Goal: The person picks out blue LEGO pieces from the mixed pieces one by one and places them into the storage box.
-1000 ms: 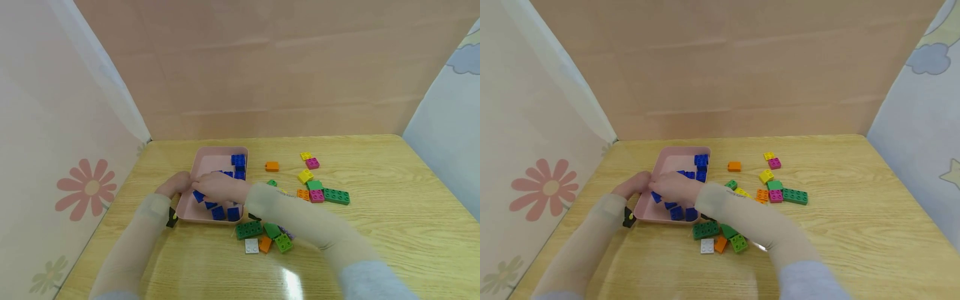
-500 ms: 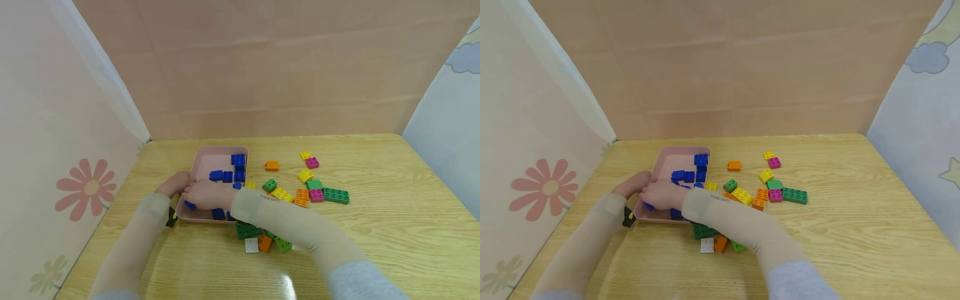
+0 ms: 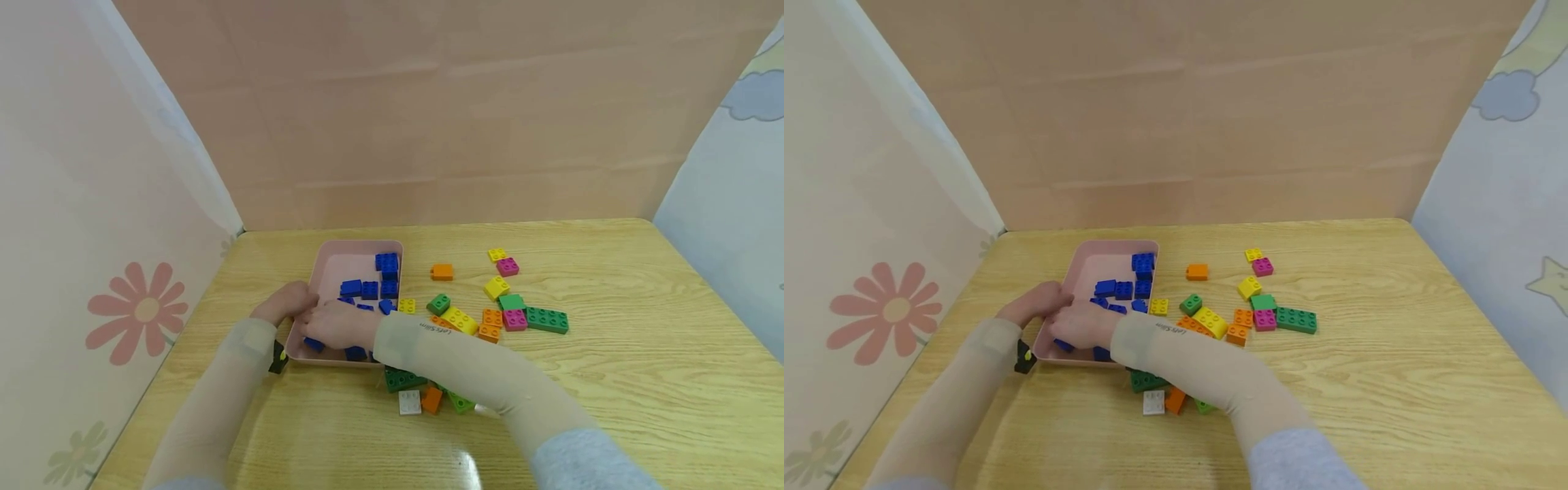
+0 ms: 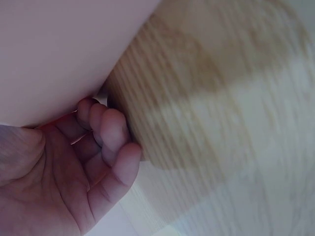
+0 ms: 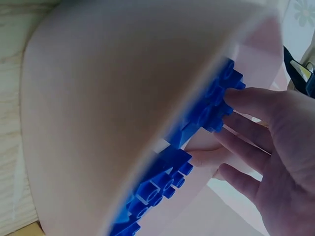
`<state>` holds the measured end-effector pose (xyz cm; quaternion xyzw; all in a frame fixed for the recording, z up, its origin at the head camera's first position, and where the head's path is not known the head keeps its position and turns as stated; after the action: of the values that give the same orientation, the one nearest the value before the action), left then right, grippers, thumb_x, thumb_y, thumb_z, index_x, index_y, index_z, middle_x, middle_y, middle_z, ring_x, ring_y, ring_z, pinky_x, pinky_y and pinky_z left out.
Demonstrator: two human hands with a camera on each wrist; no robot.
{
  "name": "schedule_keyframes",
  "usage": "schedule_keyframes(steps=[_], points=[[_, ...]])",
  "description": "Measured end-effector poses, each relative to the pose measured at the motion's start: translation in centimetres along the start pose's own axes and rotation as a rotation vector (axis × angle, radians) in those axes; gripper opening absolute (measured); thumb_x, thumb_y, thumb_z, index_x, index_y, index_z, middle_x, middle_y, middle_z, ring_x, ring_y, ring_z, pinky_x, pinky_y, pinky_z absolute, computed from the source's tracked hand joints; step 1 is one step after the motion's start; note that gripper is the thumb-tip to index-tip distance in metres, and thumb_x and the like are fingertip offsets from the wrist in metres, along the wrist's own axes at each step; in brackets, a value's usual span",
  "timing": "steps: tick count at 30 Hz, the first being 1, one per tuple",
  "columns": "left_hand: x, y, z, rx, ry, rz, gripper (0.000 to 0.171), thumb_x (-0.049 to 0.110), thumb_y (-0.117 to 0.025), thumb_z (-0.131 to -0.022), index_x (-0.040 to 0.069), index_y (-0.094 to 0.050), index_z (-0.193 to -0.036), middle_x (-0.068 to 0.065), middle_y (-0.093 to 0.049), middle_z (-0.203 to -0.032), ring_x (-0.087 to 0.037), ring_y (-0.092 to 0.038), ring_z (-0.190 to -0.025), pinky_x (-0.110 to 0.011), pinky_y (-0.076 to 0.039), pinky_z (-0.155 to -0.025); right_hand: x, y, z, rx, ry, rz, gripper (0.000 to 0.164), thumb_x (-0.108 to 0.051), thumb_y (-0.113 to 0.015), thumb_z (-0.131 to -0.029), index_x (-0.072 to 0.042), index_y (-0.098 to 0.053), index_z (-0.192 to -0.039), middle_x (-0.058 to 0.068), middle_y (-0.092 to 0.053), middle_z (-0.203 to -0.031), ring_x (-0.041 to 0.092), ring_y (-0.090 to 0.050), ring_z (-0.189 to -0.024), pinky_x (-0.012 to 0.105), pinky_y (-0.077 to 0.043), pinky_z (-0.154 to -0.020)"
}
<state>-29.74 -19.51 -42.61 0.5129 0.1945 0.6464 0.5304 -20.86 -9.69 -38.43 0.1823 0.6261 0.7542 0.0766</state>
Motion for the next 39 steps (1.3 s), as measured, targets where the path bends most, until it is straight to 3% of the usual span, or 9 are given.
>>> schedule_keyframes(steps=[7,11,18,20,26,29,33,39], points=[[-0.3,0.1,0.2,0.005,0.02,-0.001,0.027,0.017,-0.043,-0.099,0.003,-0.053,-0.078,-0.007,-0.05,-0.071,-0.019,-0.049,-0.059,-0.029,-0.041,-0.055,0.3,0.7,0.8,-0.041,-0.034,-0.049,0.038,-0.019,-0.049,-0.103,-0.018,-0.05,-0.141,-0.004,-0.046,-0.145,0.007,-0.044,-0.128,0.024,-0.038,-0.099],[-0.3,0.2,0.1,0.002,0.034,-0.029,0.026,0.017,-0.042,-0.099,0.001,-0.054,-0.083,-0.008,-0.051,-0.072,-0.018,-0.05,-0.059,-0.029,-0.042,-0.055,0.5,1.1,2.1,-0.027,-0.037,-0.063,0.035,-0.021,-0.048,-0.103,-0.018,-0.053,-0.138,-0.004,-0.053,-0.137,0.009,-0.047,-0.125,0.025,-0.037,-0.101],[-0.4,-0.2,0.1,-0.013,0.073,-0.033,0.027,0.019,-0.042,-0.101,-0.003,-0.056,-0.096,-0.01,-0.055,-0.078,-0.019,-0.054,-0.061,-0.029,-0.045,-0.054,1.3,1.7,5.6,0.019,-0.065,-0.037,0.032,-0.03,-0.058,-0.098,-0.018,-0.061,-0.127,-0.003,-0.062,-0.12,0.013,-0.056,-0.109,0.028,-0.045,-0.088],[-0.4,-0.3,0.2,-0.016,0.078,-0.031,0.027,0.019,-0.042,-0.101,-0.003,-0.057,-0.097,-0.01,-0.056,-0.078,-0.019,-0.055,-0.061,-0.029,-0.045,-0.054,2.0,2.4,7.0,0.061,-0.089,-0.081,0.031,-0.03,-0.06,-0.097,-0.017,-0.062,-0.125,-0.002,-0.063,-0.118,0.015,-0.057,-0.108,0.03,-0.045,-0.088],[-0.3,-0.3,0.4,-0.016,0.105,-0.003,0.029,0.021,-0.042,-0.101,-0.003,-0.058,-0.105,-0.01,-0.056,-0.08,-0.02,-0.056,-0.065,-0.029,-0.045,-0.057,5.6,5.7,11.8,0.294,-0.169,-0.221,0.026,-0.022,-0.063,-0.095,-0.009,-0.064,-0.117,0.005,-0.063,-0.112,0.019,-0.061,-0.099,0.034,-0.047,-0.089],[-0.1,-0.3,0.3,-0.012,0.099,-0.007,0.029,0.022,-0.042,-0.101,-0.003,-0.057,-0.104,-0.009,-0.056,-0.079,-0.02,-0.055,-0.066,-0.029,-0.044,-0.059,7.6,6.7,14.6,0.344,-0.243,-0.293,0.028,-0.019,-0.064,-0.095,-0.006,-0.062,-0.119,0.008,-0.063,-0.116,0.022,-0.061,-0.101,0.037,-0.048,-0.089],[-0.2,-0.3,0.2,-0.008,0.072,0.009,0.029,0.023,-0.043,-0.101,-0.003,-0.057,-0.101,-0.009,-0.056,-0.079,-0.019,-0.055,-0.067,-0.03,-0.044,-0.061,9.6,7.1,18.4,0.365,-0.359,-0.336,0.032,-0.02,-0.064,-0.094,-0.005,-0.061,-0.123,0.01,-0.062,-0.119,0.026,-0.062,-0.104,0.041,-0.049,-0.089],[-0.9,0.1,0.8,-0.043,0.052,0.147,0.04,0.029,-0.044,-0.102,-0.007,-0.057,-0.111,-0.01,-0.065,-0.086,-0.018,-0.062,-0.069,-0.034,-0.053,-0.064,11.7,5.7,23.4,0.315,-0.522,-0.287,0.043,-0.027,-0.065,-0.094,-0.002,-0.056,-0.128,0.014,-0.057,-0.126,0.032,-0.057,-0.111,0.047,-0.045,-0.094]])
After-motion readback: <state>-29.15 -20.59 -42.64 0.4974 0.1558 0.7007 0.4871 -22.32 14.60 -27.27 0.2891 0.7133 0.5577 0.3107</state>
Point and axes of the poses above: each hand's wrist, its own z-axis away from the middle knuckle, its own y-axis out of the back of the hand, x = y × z, the point moved 5 cm from there along -z, towards the middle knuckle
